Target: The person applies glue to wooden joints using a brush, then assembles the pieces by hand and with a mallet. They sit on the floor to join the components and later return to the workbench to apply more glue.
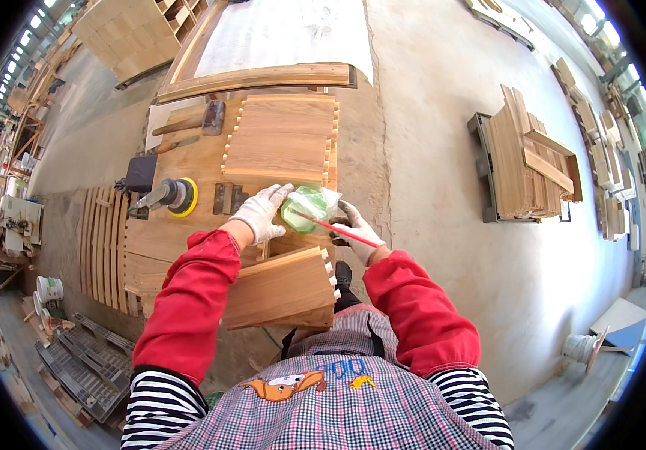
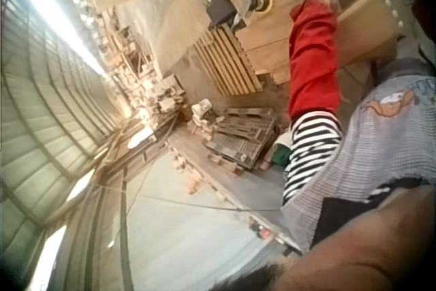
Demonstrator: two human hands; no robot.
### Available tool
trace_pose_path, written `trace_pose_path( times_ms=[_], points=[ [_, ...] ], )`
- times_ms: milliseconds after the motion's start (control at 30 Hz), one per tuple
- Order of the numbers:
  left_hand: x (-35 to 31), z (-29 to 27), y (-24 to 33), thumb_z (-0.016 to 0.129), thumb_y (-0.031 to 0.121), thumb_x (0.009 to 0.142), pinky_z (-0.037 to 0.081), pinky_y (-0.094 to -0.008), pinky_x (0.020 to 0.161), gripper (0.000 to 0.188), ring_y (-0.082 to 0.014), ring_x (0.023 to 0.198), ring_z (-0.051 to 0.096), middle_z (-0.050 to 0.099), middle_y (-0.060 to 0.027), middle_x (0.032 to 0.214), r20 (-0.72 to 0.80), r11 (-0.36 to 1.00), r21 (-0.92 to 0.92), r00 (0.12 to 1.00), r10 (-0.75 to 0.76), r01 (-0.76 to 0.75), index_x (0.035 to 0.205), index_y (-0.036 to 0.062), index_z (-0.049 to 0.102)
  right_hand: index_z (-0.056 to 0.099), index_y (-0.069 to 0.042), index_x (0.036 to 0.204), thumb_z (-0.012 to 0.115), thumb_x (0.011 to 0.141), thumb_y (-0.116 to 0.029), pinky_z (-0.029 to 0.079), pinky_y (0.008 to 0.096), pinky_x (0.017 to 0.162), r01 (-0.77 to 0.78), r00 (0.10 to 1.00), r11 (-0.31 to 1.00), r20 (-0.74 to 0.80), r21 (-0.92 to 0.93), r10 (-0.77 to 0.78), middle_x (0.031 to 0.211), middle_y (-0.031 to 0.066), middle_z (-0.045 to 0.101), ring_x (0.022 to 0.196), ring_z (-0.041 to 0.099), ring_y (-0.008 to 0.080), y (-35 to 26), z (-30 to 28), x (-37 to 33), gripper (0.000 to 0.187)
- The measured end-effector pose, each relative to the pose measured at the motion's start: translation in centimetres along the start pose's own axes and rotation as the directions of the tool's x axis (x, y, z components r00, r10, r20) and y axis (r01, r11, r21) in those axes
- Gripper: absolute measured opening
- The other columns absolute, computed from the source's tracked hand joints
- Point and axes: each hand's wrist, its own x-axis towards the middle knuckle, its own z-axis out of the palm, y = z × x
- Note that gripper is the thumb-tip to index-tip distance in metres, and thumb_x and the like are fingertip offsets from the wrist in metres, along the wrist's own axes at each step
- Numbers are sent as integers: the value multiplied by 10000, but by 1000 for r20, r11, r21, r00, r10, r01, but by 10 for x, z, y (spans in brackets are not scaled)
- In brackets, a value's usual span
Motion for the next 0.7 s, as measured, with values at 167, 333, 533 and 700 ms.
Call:
trace_pose_path(
  times_ms=[167, 333, 533, 700],
  points=[
    [18, 17, -17, 745, 222, 705, 456, -408, 920, 626, -370, 1095, 544, 544, -224, 1190, -53, 972, -221, 997, 63, -73, 1230, 81, 435, 227, -89, 1461, 629, 837, -64, 468, 284, 830, 41, 989, 984, 146, -176, -16, 1105, 81, 518, 954, 521, 145, 2, 4, 24, 743],
    [0, 14, -23, 783, 283, 684, 489, -428, 774, 557, -376, 909, 610, 629, -211, 925, -14, 978, -203, 998, -58, 54, 1074, 46, 462, 266, -10, 1431, 641, 833, -90, 442, 289, 879, 182, 966, 922, 239, -341, -102, 1145, 113, 524, 993, 511, 158, -9, 14, 47, 710],
    [-5, 10, -23, 745, 399, 703, 496, -428, 701, 422, -359, 804, 635, 656, -181, 812, 35, 960, -165, 974, -222, 225, 871, 47, 583, 440, 28, 1307, 637, 830, -119, 426, 298, 912, 64, 961, 938, 275, -340, 34, 1158, 88, 563, 1035, 515, 156, -25, 18, 79, 537],
    [-2, 14, -15, 722, 420, 716, 491, -427, 673, 366, -342, 754, 639, 654, -163, 750, 41, 945, -194, 964, -261, 264, 766, 69, 631, 539, 17, 1182, 612, 853, -122, 445, 275, 857, 134, 973, 962, 215, -236, -82, 1040, 45, 598, 947, 530, 121, -31, 26, 68, 364]
  ],
)
